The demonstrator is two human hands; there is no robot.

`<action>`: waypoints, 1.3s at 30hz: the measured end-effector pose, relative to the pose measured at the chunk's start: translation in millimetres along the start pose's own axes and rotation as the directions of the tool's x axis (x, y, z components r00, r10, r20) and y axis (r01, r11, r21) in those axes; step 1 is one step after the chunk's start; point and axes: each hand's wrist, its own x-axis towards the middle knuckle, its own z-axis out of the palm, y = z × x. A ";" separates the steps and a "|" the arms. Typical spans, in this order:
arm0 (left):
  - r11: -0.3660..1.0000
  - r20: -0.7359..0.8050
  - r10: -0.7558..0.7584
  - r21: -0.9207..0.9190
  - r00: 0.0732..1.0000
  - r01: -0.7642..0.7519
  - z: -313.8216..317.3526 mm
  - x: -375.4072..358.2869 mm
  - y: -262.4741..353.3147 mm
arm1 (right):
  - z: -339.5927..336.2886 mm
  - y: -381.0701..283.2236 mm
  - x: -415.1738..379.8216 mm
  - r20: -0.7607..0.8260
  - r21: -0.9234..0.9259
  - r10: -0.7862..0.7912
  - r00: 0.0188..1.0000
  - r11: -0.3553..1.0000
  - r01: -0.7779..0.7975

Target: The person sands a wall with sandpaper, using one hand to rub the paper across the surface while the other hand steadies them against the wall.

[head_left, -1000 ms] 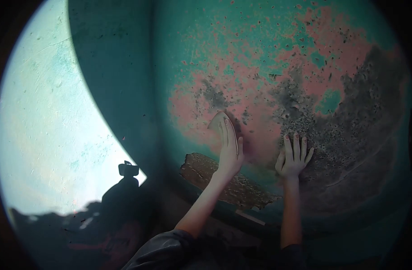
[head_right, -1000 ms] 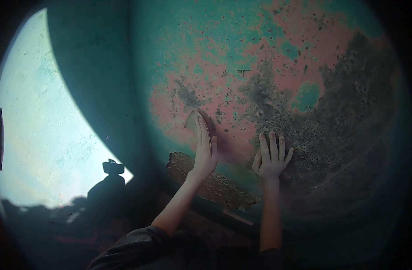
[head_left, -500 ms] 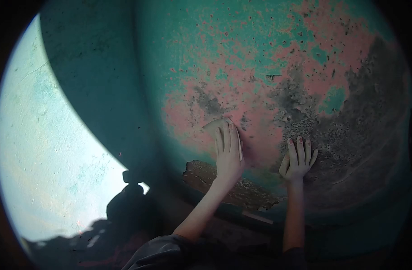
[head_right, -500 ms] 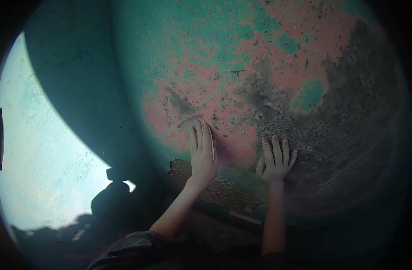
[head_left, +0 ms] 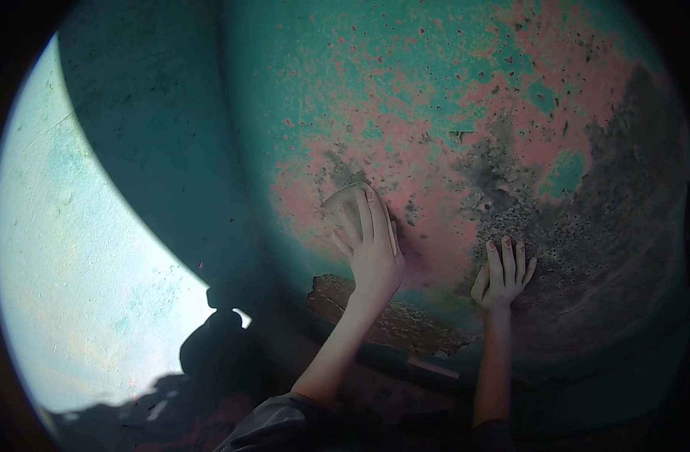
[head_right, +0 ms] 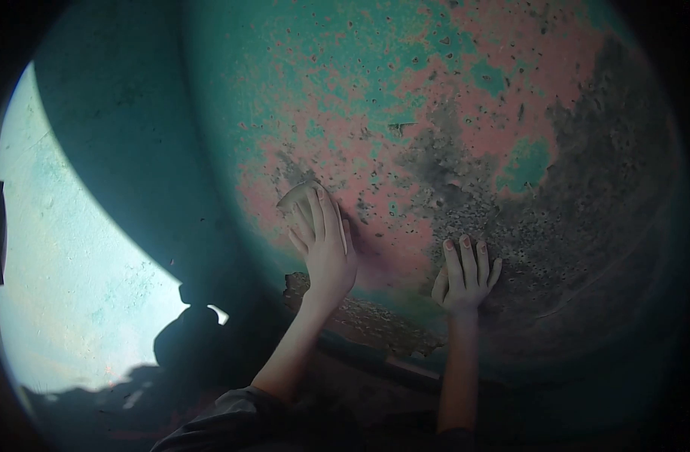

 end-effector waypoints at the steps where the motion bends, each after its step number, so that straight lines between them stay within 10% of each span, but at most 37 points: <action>1: 1.000 0.002 -0.003 0.003 1.000 0.003 3.3 -7.9 0.5 | -1.2 -0.3 -1.0 0.002 0.004 0.001 1.000 1.000 -0.001; 39: 1.000 0.131 0.025 -0.009 0.991 -0.024 -5.6 -10.1 3.2 | -1.3 -3.4 -0.8 -0.016 -0.018 -0.006 1.000 1.000 0.005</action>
